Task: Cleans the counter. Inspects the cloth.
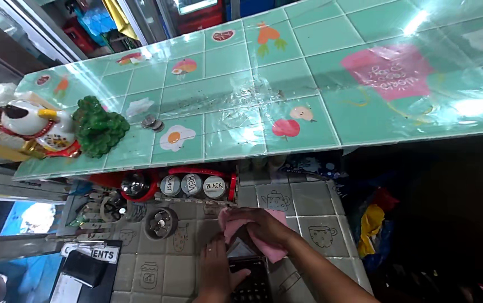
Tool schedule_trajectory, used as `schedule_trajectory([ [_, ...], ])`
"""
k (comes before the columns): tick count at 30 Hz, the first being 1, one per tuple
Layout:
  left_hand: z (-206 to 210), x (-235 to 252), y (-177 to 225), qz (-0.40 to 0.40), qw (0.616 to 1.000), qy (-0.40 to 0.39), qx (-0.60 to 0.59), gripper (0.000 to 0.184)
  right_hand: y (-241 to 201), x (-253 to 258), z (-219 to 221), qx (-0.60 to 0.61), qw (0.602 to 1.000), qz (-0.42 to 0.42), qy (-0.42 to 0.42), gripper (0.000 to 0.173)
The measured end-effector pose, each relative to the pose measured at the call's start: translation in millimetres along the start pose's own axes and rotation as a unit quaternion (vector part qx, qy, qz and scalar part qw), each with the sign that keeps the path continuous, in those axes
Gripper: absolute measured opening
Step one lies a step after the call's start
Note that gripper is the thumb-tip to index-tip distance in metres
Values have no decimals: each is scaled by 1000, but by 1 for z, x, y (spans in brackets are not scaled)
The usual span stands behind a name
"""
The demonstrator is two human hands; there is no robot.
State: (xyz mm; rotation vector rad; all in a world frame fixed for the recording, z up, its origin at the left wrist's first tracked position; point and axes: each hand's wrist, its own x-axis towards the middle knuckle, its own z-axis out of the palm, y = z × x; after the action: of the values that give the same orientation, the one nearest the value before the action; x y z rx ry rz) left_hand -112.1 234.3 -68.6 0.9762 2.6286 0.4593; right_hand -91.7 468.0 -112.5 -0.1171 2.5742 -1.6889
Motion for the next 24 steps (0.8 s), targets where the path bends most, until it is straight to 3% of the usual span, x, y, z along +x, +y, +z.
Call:
schedule_trajectory([
  [2, 1, 5, -4, 20, 998, 38, 43, 111, 1, -1, -3, 39, 999, -10, 22, 42],
  [4, -10, 9, 3, 25, 998, 8, 61, 107, 1, -14, -12, 93, 991, 33, 86, 37],
  [7, -22, 14, 15, 84, 983, -155, 44, 87, 4, -55, -34, 131, 936, 123, 303, 34],
  [10, -24, 31, 18, 127, 952, -270, 66, 98, 12, -96, -61, 49, 886, 144, 438, 37],
  [13, -31, 50, 26, 118, 927, -338, 113, 104, 35, -121, -68, -113, 892, 173, 402, 44],
  [15, -34, 56, 28, 101, 922, -358, 111, 98, 36, -120, -50, -194, 900, 178, 347, 48],
  [20, -48, 62, 2, 13, 968, -250, 7, 71, 13, -70, 24, -224, 950, 55, 210, 51],
  [22, -51, 60, -4, 34, 960, -277, 29, 77, 1, -41, 39, -231, 963, 17, 137, 55],
  [24, -49, 53, -9, 70, 951, -297, 57, 87, -8, -17, 37, -216, 970, 41, 107, 54],
])
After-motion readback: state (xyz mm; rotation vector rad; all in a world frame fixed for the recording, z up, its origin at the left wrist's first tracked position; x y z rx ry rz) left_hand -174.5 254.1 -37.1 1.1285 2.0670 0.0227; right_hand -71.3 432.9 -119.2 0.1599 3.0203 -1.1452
